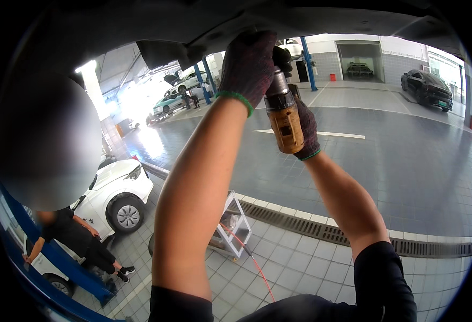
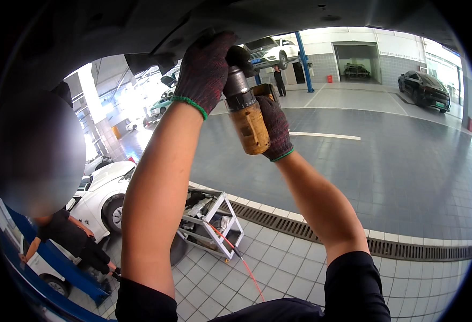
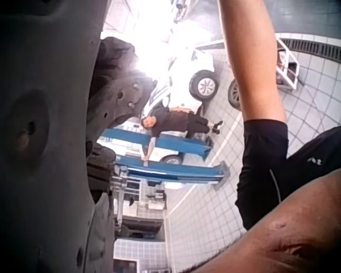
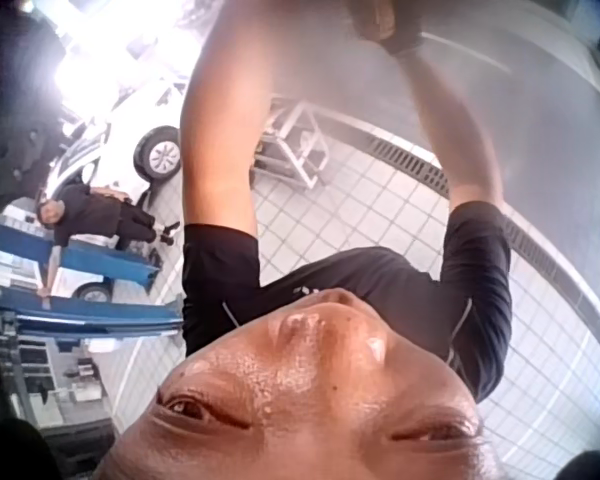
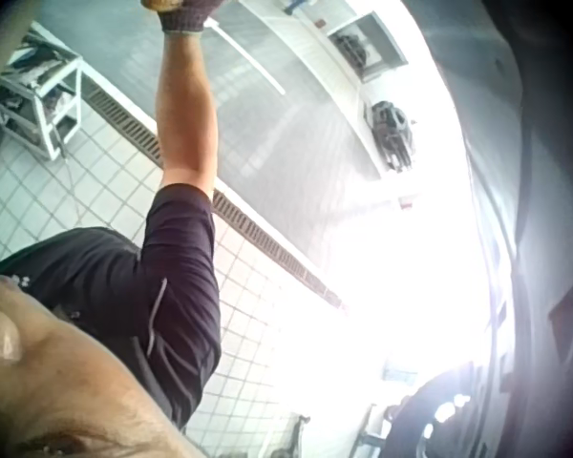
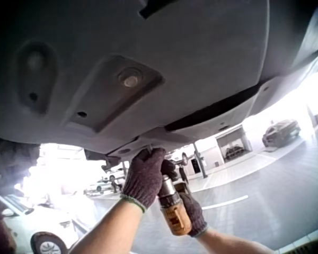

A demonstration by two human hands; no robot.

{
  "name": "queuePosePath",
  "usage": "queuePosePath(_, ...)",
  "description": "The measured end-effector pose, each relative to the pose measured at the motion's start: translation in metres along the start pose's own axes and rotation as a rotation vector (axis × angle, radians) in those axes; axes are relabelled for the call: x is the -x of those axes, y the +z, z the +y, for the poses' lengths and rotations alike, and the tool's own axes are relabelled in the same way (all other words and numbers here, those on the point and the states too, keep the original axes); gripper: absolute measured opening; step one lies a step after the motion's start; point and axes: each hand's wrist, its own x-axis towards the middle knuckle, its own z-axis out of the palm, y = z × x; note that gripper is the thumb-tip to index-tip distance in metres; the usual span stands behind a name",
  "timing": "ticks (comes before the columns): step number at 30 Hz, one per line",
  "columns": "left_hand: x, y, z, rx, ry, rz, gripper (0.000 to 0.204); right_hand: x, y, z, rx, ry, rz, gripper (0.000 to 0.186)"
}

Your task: The person operates a vehicle lift to raise a white car, then uses a pneumatic impact wrench and a cordless drill to remove bolts from the car's undercarriage. The person works on the underside of the vehicle, removing fasteners and placing tools on a nearby cart.

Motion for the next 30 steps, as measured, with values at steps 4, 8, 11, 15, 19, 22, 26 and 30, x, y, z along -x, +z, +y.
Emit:
queuePosePath(4, 0.004, -0.008, 0.007, -0.125, -0.057, 0.046, 0.021, -0.001, 0.003, -0.005, -0.010, -0.036, -0.049, 0.036)
queuePosePath(8, 0.001, 0.001, 0.004, -0.025, 0.000, 0.025, 0.023, 0.008, 0.011, 0.004, -0.215, 0.165, -0.036, 0.040)
queuePosePath(11, -0.001, -0.002, 0.002, -0.019, 0.030, 0.011, 0.022, 0.008, 0.010, -0.001, -0.130, 0.119, -0.060, 0.034)
queuePosePath(15, -0.003, -0.004, -0.002, 0.036, 0.021, -0.030, 0.022, 0.001, 0.006, -0.003, -0.065, 0.019, -0.036, 0.030)
queuePosePath(19, -0.003, -0.004, -0.003, 0.042, 0.067, 0.005, 0.022, 0.009, 0.016, -0.005, -0.353, 0.159, -0.057, 0.030)
queuePosePath(22, -0.006, -0.004, -0.005, 0.059, 0.081, -0.032, 0.022, 0.009, 0.015, -0.002, -0.242, 0.107, -0.048, 0.029)
queuePosePath(26, -0.010, -0.008, -0.004, -0.089, 0.080, 0.005, 0.024, 0.002, 0.008, -0.016, -0.773, 0.326, -0.043, 0.031)
queuePosePath(30, -0.005, -0.008, -0.001, -0.052, 0.065, 0.027, 0.028, 0.000, 0.009, -0.027, -0.485, 0.245, -0.050, 0.027)
